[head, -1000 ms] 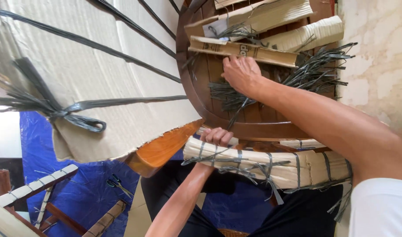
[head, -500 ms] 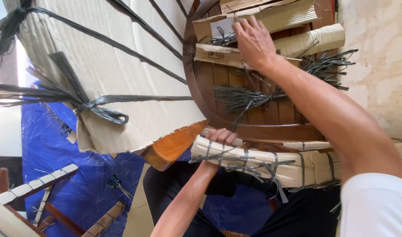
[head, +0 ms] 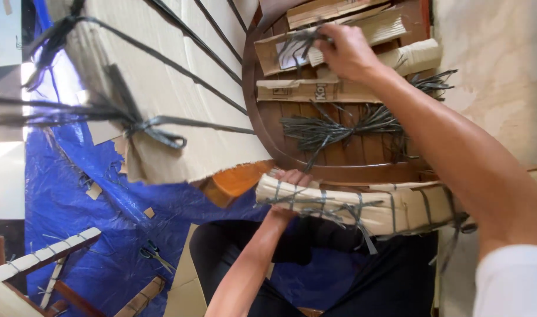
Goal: Bundling and tying furniture components with plastic strips.
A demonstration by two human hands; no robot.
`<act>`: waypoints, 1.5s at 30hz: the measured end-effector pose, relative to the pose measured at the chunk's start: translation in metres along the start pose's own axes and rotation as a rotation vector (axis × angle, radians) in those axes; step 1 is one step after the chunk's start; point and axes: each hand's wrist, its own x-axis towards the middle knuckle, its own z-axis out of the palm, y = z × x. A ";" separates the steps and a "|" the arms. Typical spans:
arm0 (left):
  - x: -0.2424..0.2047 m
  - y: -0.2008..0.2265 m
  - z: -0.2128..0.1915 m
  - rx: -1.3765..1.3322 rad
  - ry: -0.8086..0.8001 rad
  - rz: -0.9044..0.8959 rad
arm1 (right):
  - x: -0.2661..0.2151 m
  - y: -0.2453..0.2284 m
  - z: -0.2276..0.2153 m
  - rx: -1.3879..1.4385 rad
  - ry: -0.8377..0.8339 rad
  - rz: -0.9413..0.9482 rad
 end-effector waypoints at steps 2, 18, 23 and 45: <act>0.007 0.002 -0.009 -0.111 0.025 -0.007 | -0.032 -0.006 -0.030 0.156 -0.005 0.115; 0.018 0.077 -0.142 -0.135 -0.280 0.010 | -0.224 -0.028 -0.165 0.217 0.136 -0.308; 0.110 0.105 -0.212 -0.390 -0.027 0.209 | -0.251 -0.043 -0.162 0.081 0.141 -0.322; 0.225 0.073 -0.190 -0.227 0.098 -0.169 | -0.281 -0.064 -0.161 -0.151 0.195 -0.436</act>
